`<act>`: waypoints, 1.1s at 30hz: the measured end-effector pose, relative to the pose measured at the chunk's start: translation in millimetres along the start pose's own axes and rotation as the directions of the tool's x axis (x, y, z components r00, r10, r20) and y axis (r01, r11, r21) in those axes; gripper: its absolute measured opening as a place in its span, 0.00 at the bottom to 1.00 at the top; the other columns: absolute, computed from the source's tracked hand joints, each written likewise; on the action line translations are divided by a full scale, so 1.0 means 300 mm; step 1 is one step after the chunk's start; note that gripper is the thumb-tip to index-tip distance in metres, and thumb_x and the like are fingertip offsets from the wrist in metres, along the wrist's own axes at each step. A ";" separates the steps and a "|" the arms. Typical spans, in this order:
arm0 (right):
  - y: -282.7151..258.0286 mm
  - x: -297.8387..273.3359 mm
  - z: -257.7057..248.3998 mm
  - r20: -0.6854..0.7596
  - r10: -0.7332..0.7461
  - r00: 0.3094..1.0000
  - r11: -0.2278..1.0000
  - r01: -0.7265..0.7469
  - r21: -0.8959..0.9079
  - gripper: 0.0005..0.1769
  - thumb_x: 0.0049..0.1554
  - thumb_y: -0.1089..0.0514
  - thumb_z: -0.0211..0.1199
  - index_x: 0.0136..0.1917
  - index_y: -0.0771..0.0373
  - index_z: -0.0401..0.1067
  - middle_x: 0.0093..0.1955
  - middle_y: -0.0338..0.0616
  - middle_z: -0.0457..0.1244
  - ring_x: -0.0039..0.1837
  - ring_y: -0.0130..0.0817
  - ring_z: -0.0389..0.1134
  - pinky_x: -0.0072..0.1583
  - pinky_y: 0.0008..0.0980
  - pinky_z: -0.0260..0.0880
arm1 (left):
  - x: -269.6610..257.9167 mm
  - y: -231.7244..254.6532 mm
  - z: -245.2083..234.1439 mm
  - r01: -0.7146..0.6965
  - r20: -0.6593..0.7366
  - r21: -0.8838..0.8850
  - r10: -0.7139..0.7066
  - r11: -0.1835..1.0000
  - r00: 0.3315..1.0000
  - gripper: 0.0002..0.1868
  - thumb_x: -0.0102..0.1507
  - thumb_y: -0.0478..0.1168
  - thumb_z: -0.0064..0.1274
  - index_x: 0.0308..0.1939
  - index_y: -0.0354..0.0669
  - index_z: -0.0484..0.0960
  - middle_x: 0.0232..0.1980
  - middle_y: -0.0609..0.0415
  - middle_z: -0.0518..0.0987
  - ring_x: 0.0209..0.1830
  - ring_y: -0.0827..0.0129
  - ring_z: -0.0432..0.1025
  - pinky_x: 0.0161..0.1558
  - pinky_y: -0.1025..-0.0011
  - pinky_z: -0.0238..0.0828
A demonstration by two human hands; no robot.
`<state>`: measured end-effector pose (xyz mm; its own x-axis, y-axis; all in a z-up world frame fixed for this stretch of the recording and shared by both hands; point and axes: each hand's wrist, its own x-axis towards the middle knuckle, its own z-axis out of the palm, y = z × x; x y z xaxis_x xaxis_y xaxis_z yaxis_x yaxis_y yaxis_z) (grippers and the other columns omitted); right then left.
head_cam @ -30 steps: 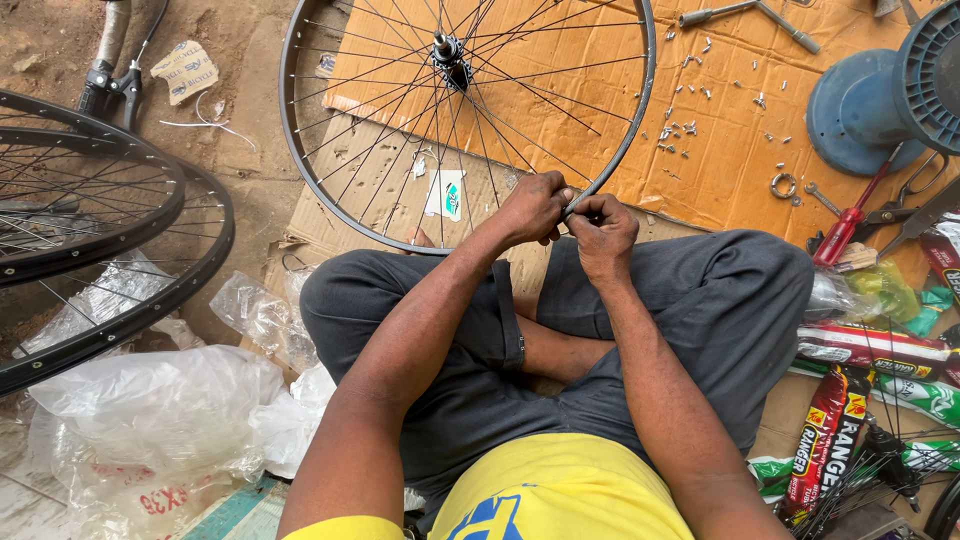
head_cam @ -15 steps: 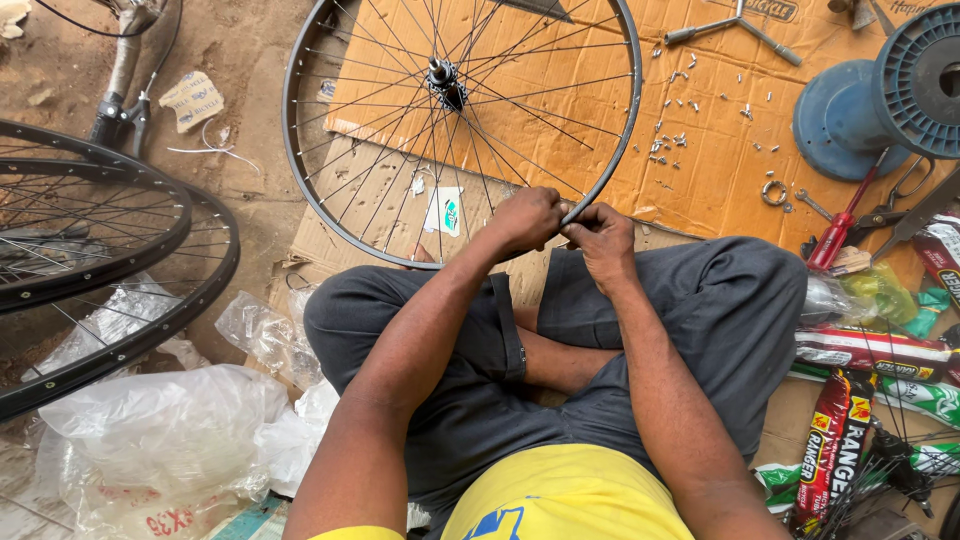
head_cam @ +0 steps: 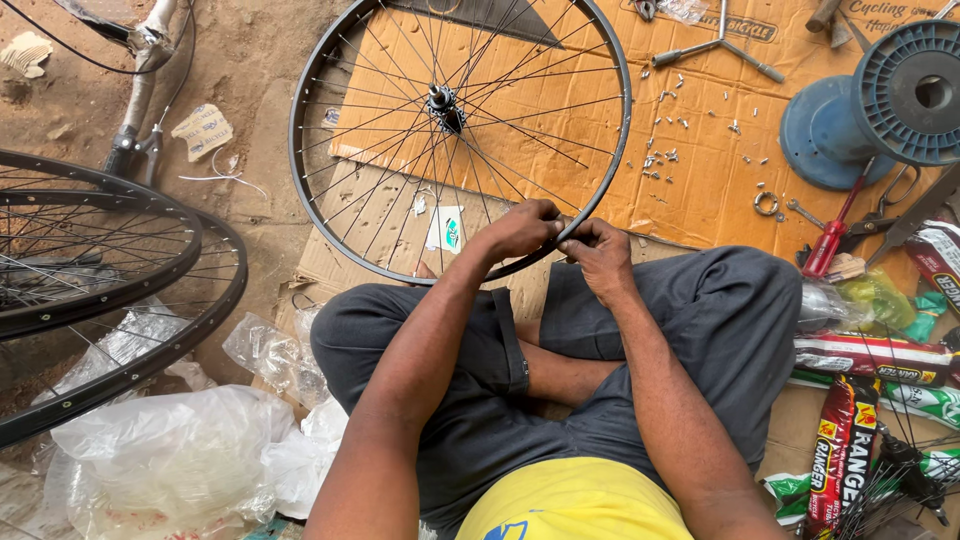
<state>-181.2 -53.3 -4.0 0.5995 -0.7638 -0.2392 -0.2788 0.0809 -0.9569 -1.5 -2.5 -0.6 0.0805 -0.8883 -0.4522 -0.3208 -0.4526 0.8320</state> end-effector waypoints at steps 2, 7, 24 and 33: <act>-0.001 0.004 -0.002 0.001 0.007 1.000 1.000 -0.007 0.013 0.04 0.58 0.67 0.67 0.48 0.68 0.75 0.40 0.42 0.70 0.42 0.26 0.71 0.45 0.28 0.75 | 0.001 0.004 -0.005 -0.041 -0.011 0.045 0.042 0.998 0.999 0.20 0.68 0.49 0.47 0.49 0.36 0.84 0.43 0.44 0.86 0.44 0.57 0.81 0.48 0.59 0.75; 0.007 0.015 0.006 -0.013 0.036 0.999 0.999 -0.036 -0.008 0.04 0.57 0.67 0.67 0.47 0.68 0.75 0.40 0.43 0.70 0.42 0.26 0.71 0.45 0.28 0.75 | -0.001 -0.006 -0.004 -0.011 -0.056 0.053 0.014 0.999 0.998 0.22 0.69 0.53 0.47 0.47 0.36 0.84 0.43 0.42 0.85 0.45 0.53 0.79 0.49 0.57 0.74; 0.007 0.016 0.011 -0.007 0.059 0.998 0.997 -0.059 -0.055 0.04 0.57 0.66 0.68 0.47 0.68 0.76 0.38 0.43 0.68 0.40 0.25 0.69 0.43 0.28 0.73 | -0.011 -0.004 -0.010 0.028 -0.073 0.142 -0.018 0.989 0.997 0.22 0.72 0.53 0.45 0.47 0.38 0.85 0.44 0.42 0.84 0.46 0.52 0.78 0.51 0.55 0.73; 0.011 0.014 0.009 0.008 0.038 0.999 0.998 -0.038 -0.059 0.03 0.57 0.67 0.67 0.46 0.67 0.76 0.37 0.41 0.68 0.40 0.26 0.69 0.43 0.29 0.73 | 0.003 -0.015 0.016 0.093 -0.077 0.196 -0.079 0.976 0.994 0.24 0.73 0.55 0.43 0.49 0.38 0.83 0.45 0.42 0.84 0.47 0.54 0.77 0.52 0.54 0.73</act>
<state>-177.4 -54.5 -8.8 0.5942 -0.7551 -0.2770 -0.3453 0.0716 -0.9358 -4.5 -0.7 -6.2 0.1785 -0.8531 -0.4902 -0.4905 -0.5091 0.7073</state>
